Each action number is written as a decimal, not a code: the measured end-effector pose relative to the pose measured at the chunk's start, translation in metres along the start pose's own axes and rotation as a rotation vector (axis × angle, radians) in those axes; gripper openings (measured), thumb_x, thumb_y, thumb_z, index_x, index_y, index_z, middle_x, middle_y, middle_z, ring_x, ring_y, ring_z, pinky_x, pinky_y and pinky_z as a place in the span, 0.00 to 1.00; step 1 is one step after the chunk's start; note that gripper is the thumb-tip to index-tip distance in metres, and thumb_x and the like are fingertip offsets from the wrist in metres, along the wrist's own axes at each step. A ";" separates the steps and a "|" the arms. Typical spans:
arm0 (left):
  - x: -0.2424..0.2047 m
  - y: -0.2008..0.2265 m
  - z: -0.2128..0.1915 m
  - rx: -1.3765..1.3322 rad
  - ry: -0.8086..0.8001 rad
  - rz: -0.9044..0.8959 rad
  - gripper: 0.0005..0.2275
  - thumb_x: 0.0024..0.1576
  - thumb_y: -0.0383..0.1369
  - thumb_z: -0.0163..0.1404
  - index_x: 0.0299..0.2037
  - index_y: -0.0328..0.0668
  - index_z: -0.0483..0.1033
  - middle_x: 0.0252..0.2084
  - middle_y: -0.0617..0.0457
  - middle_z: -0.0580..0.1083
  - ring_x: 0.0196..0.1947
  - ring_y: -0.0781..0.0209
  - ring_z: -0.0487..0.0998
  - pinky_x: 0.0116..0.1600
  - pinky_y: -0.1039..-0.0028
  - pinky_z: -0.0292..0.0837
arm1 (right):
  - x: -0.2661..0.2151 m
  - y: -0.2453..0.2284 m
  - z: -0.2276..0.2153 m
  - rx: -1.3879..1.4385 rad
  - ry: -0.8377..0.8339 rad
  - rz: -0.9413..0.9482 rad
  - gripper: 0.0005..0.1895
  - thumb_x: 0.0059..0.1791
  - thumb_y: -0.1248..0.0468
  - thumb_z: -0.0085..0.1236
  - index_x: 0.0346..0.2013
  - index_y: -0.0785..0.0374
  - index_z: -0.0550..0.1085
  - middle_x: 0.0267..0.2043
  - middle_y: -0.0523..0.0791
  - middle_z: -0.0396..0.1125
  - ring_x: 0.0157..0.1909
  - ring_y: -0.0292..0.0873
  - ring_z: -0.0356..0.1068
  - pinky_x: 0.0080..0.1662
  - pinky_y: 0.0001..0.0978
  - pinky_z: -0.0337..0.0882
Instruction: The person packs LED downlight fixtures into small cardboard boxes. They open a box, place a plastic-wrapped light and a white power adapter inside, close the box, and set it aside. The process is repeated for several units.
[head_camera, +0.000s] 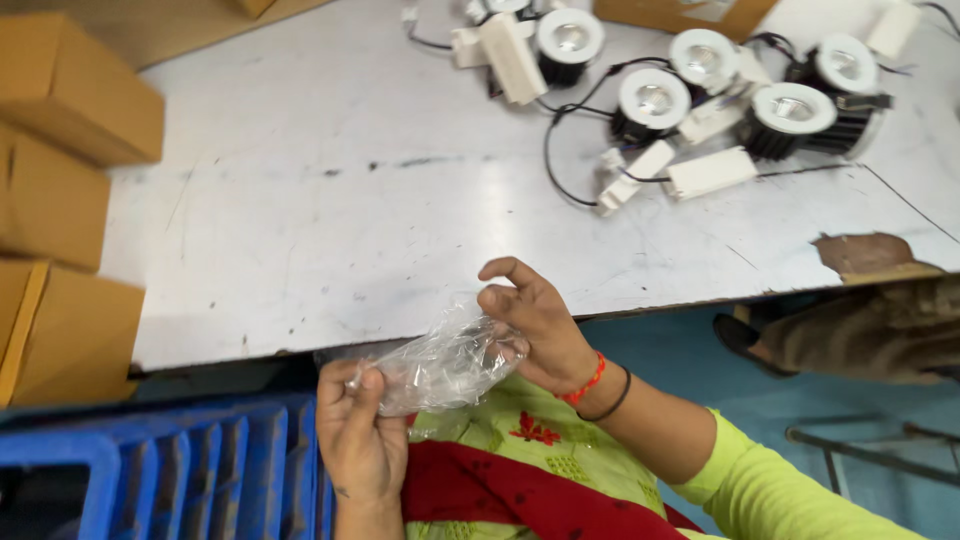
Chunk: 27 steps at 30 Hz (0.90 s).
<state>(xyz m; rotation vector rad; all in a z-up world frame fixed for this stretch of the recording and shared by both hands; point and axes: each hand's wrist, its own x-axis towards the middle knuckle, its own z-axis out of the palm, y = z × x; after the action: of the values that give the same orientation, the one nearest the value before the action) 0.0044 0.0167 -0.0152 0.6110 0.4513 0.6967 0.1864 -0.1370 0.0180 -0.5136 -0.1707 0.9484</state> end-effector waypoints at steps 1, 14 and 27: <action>0.002 0.001 0.000 0.120 -0.053 0.065 0.06 0.62 0.17 0.49 0.45 0.33 0.71 0.49 0.40 0.74 0.49 0.53 0.78 0.58 0.63 0.75 | 0.001 -0.006 0.000 -0.075 -0.029 0.014 0.20 0.54 0.69 0.62 0.57 0.67 0.66 0.32 0.44 0.70 0.26 0.32 0.68 0.27 0.23 0.67; 0.015 -0.021 0.086 0.762 0.031 0.006 0.17 0.56 0.22 0.49 0.56 0.37 0.72 0.44 0.46 0.79 0.37 0.62 0.79 0.39 0.75 0.71 | -0.011 -0.015 0.011 -0.783 -0.081 0.090 0.10 0.50 0.74 0.57 0.44 0.60 0.77 0.47 0.47 0.74 0.48 0.37 0.71 0.51 0.28 0.72; 0.069 -0.015 0.068 1.101 0.234 0.488 0.15 0.64 0.24 0.56 0.59 0.28 0.72 0.49 0.32 0.75 0.41 0.57 0.74 0.43 0.70 0.69 | 0.027 -0.022 -0.017 -0.139 0.117 -0.127 0.24 0.48 0.73 0.46 0.59 0.56 0.66 0.78 0.47 0.41 0.72 0.60 0.57 0.59 0.62 0.70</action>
<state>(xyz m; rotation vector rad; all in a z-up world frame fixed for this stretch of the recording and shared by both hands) 0.0973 0.0314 0.0130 1.7260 0.9279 0.9649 0.2243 -0.1315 0.0121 -0.6774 -0.1621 0.7834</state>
